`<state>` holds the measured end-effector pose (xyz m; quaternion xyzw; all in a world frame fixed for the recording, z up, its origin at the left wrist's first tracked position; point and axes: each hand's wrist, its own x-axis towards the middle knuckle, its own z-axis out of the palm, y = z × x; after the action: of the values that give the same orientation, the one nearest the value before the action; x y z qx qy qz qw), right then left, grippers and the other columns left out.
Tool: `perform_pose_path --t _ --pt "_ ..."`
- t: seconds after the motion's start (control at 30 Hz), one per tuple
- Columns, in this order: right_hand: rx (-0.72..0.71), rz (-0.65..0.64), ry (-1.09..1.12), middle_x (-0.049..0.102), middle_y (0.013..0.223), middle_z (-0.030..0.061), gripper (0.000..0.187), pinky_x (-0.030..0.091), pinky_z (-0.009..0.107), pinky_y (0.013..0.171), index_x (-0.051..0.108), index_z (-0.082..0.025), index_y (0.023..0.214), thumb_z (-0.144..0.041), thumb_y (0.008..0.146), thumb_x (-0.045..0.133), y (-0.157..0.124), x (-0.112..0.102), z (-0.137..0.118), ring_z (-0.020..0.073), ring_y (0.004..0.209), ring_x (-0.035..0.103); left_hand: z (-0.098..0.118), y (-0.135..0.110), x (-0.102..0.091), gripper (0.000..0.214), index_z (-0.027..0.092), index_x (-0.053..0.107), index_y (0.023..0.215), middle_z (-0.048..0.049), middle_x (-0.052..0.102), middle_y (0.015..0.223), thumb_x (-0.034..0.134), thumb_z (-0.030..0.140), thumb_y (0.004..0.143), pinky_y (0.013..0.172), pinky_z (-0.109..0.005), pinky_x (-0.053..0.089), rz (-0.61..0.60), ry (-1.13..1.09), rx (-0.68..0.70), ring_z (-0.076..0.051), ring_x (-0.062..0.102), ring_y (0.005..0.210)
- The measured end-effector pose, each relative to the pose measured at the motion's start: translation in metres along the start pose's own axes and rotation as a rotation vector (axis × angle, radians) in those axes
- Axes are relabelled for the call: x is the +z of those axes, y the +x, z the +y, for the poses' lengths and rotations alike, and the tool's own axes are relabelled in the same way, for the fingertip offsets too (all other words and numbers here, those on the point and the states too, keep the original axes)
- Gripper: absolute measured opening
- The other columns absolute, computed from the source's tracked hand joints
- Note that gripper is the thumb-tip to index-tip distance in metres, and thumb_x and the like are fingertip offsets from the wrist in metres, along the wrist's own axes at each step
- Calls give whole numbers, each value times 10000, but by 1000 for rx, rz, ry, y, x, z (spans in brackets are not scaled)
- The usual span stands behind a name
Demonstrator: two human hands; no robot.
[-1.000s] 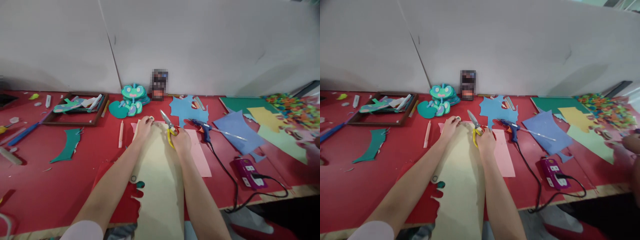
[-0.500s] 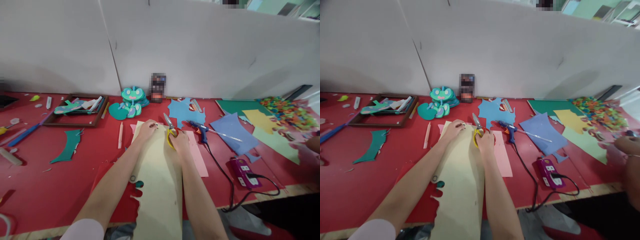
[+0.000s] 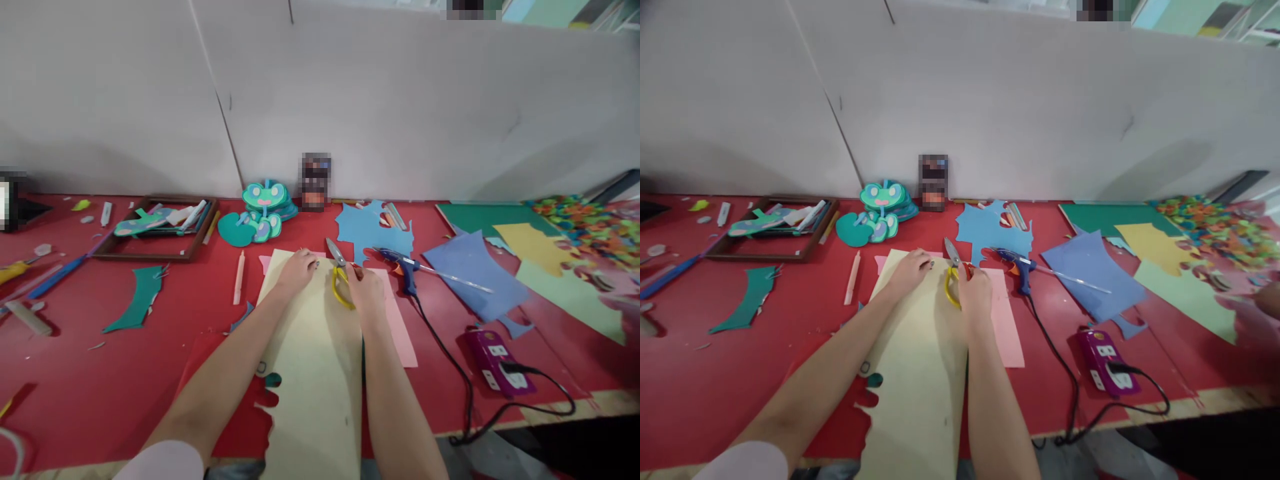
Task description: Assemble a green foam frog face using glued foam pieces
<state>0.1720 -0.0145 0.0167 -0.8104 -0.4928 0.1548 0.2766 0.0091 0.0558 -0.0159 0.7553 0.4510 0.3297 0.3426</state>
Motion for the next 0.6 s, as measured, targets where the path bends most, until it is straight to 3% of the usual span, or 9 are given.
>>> perform_pose_path --t 0.17,0.27,0.47,0.6 --pt "-64 163 45 648 891 150 306 426 335 748 689 -122 806 -294 829 437 -2 -5 -3 244 841 586 2 0 1 127 186 611 662 -44 572 806 542 223 763 834 -337 394 9 -161 -68 -184 527 820" --pt "-158 258 186 628 950 129 291 446 323 766 685 -135 849 -285 834 436 -4 -3 -8 217 867 580 2 -1 -1 159 179 617 719 -41 595 780 565 323 766 749 -317 430 -6 -338 -142 -175 561 781" --pt "-276 -146 665 644 989 71 270 510 294 739 668 -204 1005 -312 818 506 0 18 -22 168 863 616 6 -5 -4 321 170 633 801 -64 643 859 616 478 712 794 -323 470 -22 -728 -236 -172 611 827" --pt "-261 -211 795 660 1004 77 266 530 285 703 678 -203 986 -333 812 525 3 27 -24 159 819 631 7 -5 -4 306 159 657 791 -71 648 846 677 441 675 844 -332 470 -20 -864 -279 -174 613 840"
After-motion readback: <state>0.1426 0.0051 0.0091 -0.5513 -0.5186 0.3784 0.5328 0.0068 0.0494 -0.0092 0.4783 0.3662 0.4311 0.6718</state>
